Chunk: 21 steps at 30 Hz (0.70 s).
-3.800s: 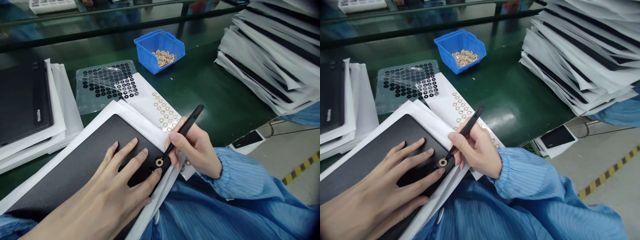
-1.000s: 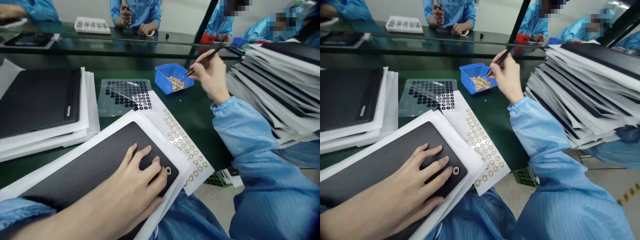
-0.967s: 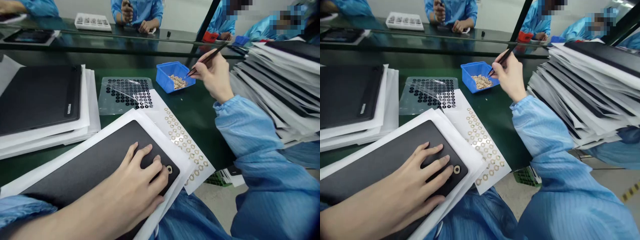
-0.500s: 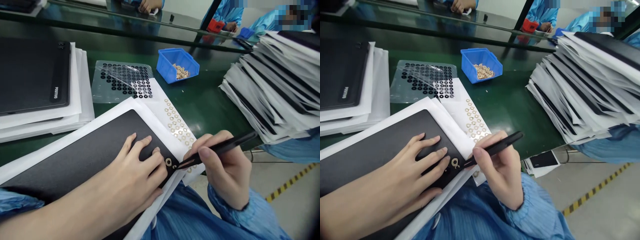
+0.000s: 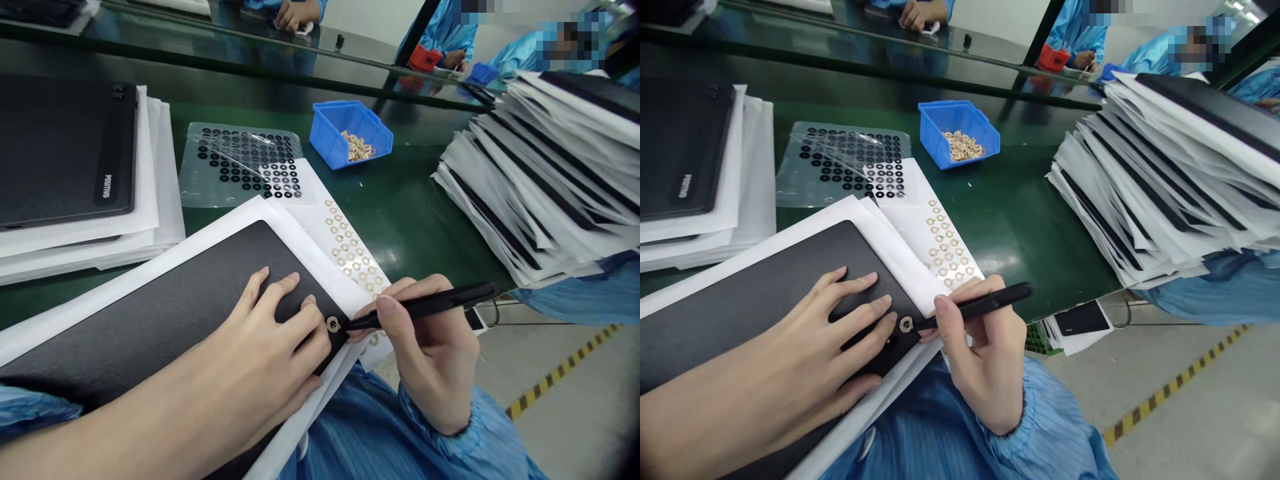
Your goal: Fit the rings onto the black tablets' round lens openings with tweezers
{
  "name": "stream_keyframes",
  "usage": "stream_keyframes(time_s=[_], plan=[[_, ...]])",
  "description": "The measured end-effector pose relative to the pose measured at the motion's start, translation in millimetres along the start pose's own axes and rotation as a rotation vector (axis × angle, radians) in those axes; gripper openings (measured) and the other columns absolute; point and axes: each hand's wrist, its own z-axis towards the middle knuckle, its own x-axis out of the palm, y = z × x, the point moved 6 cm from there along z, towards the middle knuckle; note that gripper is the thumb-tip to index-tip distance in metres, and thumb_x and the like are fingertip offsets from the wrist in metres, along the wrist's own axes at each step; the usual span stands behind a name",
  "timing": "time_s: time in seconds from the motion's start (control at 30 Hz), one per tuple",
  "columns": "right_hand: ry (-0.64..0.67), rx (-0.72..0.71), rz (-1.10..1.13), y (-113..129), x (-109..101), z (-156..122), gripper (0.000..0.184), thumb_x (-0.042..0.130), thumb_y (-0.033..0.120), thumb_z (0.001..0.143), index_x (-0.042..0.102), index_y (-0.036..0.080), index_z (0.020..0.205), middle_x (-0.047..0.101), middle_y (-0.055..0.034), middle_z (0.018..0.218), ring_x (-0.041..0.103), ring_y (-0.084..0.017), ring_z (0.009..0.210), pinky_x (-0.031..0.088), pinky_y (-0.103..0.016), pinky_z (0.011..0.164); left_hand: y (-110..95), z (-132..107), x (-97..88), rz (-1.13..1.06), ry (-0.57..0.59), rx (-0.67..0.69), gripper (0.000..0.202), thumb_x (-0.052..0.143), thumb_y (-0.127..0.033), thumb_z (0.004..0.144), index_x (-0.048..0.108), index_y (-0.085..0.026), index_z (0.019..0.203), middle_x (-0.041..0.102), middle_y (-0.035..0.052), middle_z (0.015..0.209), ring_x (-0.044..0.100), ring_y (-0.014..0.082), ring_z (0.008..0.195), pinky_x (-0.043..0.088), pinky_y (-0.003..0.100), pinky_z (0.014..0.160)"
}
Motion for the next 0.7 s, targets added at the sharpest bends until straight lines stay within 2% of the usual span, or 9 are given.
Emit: stream_keyframes(time_s=[0.13,0.37,0.57,0.7], plan=[[-0.033,0.018,-0.013,2,2,-1,0.008,0.055,0.015,0.09,0.054,0.02,0.084,0.056,0.001,0.078,0.066,-0.01,0.053,0.057,-0.022,0.046,-1,0,0.2,0.008,0.001,-0.001,0.027,0.054,-0.039,0.089,0.066,-0.019,0.102,0.065,0.0061,0.105,0.056,0.0386,0.109,0.042,0.064,0.093],[-0.039,0.144,0.076,-5,9,-4,0.008,0.056,0.02,0.091,0.052,0.022,0.084,0.057,0.004,0.072,0.065,-0.01,0.048,0.055,-0.02,0.04,0,0,-0.1,-0.008,0.014,-0.016,0.026,0.051,-0.038,0.091,0.067,-0.019,0.101,0.065,0.0063,0.104,0.054,0.0397,0.113,0.043,0.065,0.094],[-0.104,0.072,0.024,0,3,-7,0.008,0.055,0.018,0.091,0.053,0.022,0.084,0.059,0.0032,0.069,0.065,-0.012,0.05,0.057,-0.023,0.047,-1,-2,-0.3,-0.022,-0.003,-0.012,0.027,0.051,-0.038,0.092,0.067,-0.018,0.102,0.065,0.0065,0.105,0.054,0.0396,0.113,0.042,0.065,0.094],[-0.133,0.073,-0.022,5,5,-9,0.009,0.057,0.019,0.09,0.053,0.022,0.083,0.056,0.0018,0.071,0.065,-0.012,0.052,0.056,-0.024,0.046,0,0,0.0,-0.048,-0.016,-0.027,0.025,0.052,-0.037,0.091,0.067,-0.019,0.1,0.065,0.0065,0.103,0.055,0.04,0.113,0.043,0.066,0.093]])
